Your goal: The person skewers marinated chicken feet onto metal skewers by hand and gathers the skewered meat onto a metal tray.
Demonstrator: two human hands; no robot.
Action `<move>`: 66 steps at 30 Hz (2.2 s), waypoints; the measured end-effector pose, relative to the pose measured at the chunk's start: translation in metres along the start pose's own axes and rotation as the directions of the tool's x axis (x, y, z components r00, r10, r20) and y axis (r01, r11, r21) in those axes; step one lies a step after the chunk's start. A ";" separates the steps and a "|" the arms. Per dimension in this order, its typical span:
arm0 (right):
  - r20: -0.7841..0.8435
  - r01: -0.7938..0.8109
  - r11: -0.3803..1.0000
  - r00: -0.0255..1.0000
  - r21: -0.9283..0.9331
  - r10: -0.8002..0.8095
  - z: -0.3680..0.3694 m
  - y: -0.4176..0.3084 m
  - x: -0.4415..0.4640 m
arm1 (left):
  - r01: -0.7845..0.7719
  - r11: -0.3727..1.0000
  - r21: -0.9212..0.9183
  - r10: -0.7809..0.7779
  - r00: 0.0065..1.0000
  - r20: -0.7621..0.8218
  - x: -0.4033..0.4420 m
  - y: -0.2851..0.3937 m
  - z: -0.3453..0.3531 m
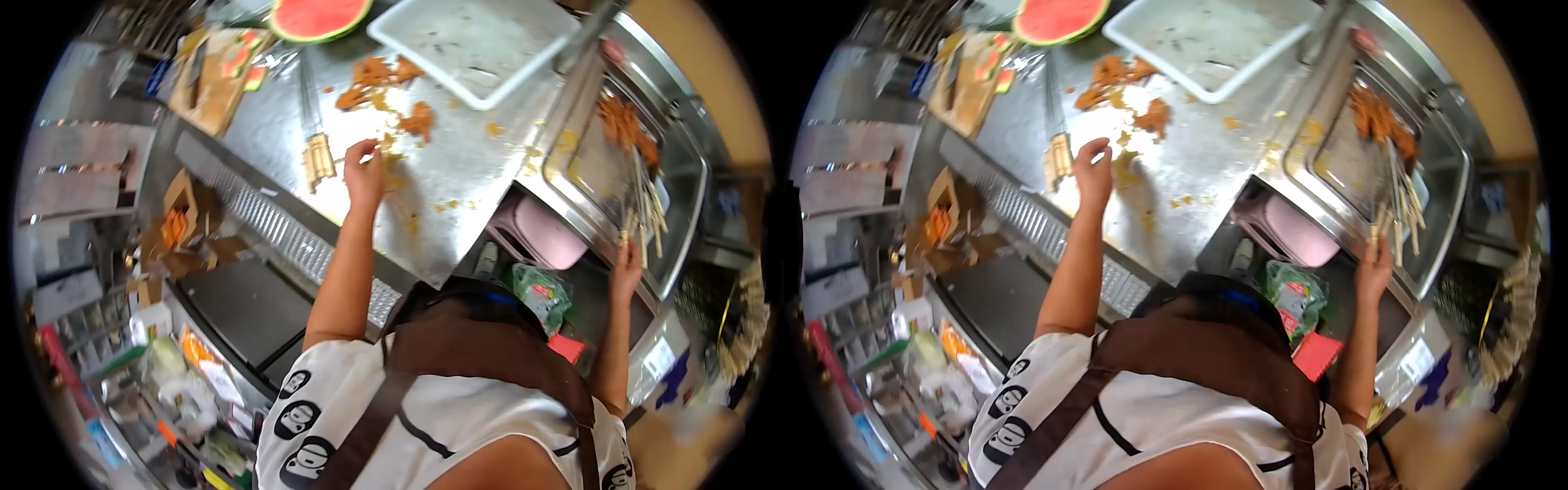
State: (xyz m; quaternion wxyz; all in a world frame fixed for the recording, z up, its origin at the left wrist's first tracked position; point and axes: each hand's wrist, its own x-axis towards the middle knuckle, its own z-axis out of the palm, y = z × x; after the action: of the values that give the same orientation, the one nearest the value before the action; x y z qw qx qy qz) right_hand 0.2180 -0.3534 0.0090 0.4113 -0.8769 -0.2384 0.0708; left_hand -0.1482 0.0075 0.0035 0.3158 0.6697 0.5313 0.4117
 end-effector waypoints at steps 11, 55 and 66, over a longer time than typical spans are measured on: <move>0.165 0.465 0.824 0.885 -0.323 -0.435 0.026 -0.103 -0.015 | -0.479 0.703 0.526 0.197 0.842 0.503 0.046 0.020 0.073; 0.593 0.888 0.459 0.385 -0.030 -0.707 0.268 -0.248 -0.014 | -0.177 0.775 0.606 0.068 0.978 0.199 0.122 -0.033 0.018; 0.290 0.919 0.394 0.380 -0.012 -0.878 0.407 -0.372 0.037 | 0.408 0.911 0.066 -0.413 0.900 0.138 0.028 0.007 -0.006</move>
State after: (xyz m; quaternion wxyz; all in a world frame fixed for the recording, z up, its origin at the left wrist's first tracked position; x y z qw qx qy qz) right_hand -0.0136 0.1478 0.0268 0.2748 -0.6219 -0.7288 -0.0810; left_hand -0.1474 0.0327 0.0183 0.4222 0.5771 0.6425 0.2755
